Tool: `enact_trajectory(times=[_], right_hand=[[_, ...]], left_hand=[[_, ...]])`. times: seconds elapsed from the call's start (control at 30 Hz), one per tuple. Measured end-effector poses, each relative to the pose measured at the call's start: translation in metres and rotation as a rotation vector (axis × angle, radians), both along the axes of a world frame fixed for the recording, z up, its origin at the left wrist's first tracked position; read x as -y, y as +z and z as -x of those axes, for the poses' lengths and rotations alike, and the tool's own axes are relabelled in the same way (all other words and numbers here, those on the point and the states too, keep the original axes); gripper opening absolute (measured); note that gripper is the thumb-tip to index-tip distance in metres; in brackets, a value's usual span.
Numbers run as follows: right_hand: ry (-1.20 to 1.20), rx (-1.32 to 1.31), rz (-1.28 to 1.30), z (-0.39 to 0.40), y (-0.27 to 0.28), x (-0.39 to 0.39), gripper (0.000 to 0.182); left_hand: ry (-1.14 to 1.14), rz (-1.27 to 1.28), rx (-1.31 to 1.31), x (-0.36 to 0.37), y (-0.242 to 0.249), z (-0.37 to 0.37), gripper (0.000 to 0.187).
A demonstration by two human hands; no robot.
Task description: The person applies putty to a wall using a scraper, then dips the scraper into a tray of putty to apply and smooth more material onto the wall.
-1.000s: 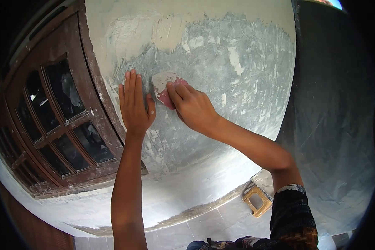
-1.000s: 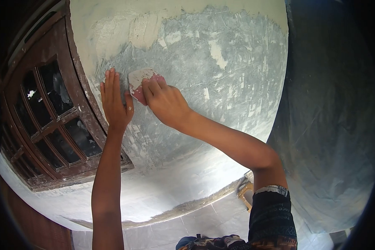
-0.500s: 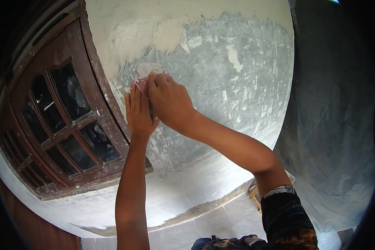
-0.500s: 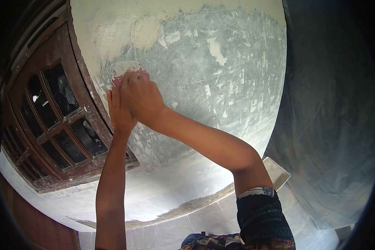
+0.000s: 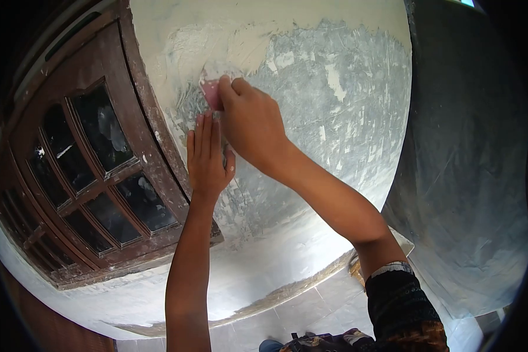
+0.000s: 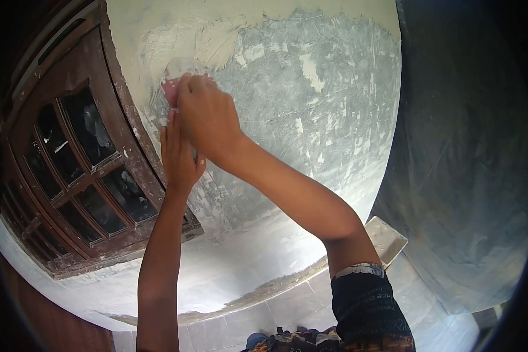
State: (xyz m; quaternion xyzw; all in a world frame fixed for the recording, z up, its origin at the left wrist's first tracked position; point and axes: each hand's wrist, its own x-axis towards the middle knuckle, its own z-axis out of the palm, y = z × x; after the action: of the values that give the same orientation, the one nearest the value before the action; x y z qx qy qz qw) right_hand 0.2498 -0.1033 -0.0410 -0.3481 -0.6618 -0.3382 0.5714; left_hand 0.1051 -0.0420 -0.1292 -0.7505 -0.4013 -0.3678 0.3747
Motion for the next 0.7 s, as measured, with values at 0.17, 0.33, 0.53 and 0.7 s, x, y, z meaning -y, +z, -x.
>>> enact_trajectory(times=[0.17,0.33,0.53,0.7], right_hand=[[-0.207,-0.197,-0.028,-0.031,0.052,-0.025,0.012],[-0.174,-0.010,0.032,0.031,0.010,-0.021,0.023],[-0.141,-0.241,-0.058,0.010,0.046,0.008,0.009],[-0.268,-0.238,-0.014,0.006,0.066,-0.032,0.011]], left_hand=[[-0.275,-0.174,-0.010,0.000,0.018,0.015,0.061],[-0.316,-0.179,-0.080,-0.004,0.036,0.031,0.061],[-0.331,-0.257,-0.114,-0.011,0.034,0.034,0.058],[-0.375,-0.245,-0.106,-0.009,0.034,0.033,0.057]])
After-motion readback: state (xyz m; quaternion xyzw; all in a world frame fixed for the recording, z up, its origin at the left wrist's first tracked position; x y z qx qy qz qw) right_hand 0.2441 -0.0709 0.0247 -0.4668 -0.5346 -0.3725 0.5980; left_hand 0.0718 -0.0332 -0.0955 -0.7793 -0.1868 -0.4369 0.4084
